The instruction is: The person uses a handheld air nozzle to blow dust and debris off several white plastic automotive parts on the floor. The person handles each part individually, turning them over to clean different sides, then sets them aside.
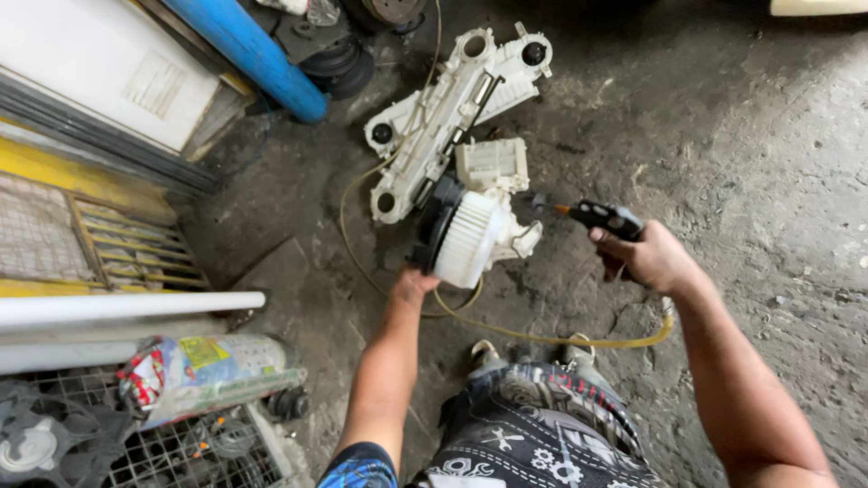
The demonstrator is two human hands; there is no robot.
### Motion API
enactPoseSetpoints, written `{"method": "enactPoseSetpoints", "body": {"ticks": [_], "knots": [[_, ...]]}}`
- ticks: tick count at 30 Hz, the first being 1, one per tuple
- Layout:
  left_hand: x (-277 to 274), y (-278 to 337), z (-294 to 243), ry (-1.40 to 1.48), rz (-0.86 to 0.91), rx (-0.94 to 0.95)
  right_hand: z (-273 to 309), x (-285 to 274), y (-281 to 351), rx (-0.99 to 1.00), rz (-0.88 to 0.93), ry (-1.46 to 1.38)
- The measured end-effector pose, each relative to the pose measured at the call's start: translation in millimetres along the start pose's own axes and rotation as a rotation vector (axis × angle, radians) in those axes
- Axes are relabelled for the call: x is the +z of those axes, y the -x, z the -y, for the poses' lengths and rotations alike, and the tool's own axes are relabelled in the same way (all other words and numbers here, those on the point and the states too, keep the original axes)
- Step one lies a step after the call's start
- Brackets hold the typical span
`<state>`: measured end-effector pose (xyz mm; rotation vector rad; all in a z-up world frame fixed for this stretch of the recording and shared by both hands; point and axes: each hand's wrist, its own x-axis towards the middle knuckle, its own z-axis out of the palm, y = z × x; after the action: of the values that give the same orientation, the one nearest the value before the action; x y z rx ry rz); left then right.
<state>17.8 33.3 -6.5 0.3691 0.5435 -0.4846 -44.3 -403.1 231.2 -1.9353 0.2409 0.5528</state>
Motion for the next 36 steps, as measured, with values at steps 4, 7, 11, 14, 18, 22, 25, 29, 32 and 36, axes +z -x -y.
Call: {"method": "enactPoseSetpoints", "body": {"ticks": [4,7,11,14,18,22,25,29,32,36], "knots": [[-13,-2,-27,-0.122,0.036,0.005,22,-14,13,-0.104,0.127,0.144],[-21,1,-34,-0.162,0.045,0.024,37,-9,25,-0.157,0.219,0.166],[-25,13,-40,-0.178,0.052,0.044,58,-3,33,-0.165,0.208,0.301],[-26,17,-43,-0.193,0.062,0.051,67,1,36,-0.159,0.207,0.313],[-33,25,-44,-0.205,0.072,0.059,74,10,36,-0.215,0.216,0.308],[-39,33,-43,-0.215,0.086,0.073,75,20,35,-0.232,0.224,0.268],[-39,35,-43,-0.227,0.104,0.079,75,24,31,-0.229,0.251,0.263],[-41,37,-43,-0.260,0.125,0.085,72,30,26,-0.252,0.266,0.237],[-38,40,-44,-0.297,0.143,0.090,70,32,25,-0.233,0.264,0.275],[-29,48,-46,-0.376,0.171,0.100,67,31,30,-0.226,0.284,0.303]]}}
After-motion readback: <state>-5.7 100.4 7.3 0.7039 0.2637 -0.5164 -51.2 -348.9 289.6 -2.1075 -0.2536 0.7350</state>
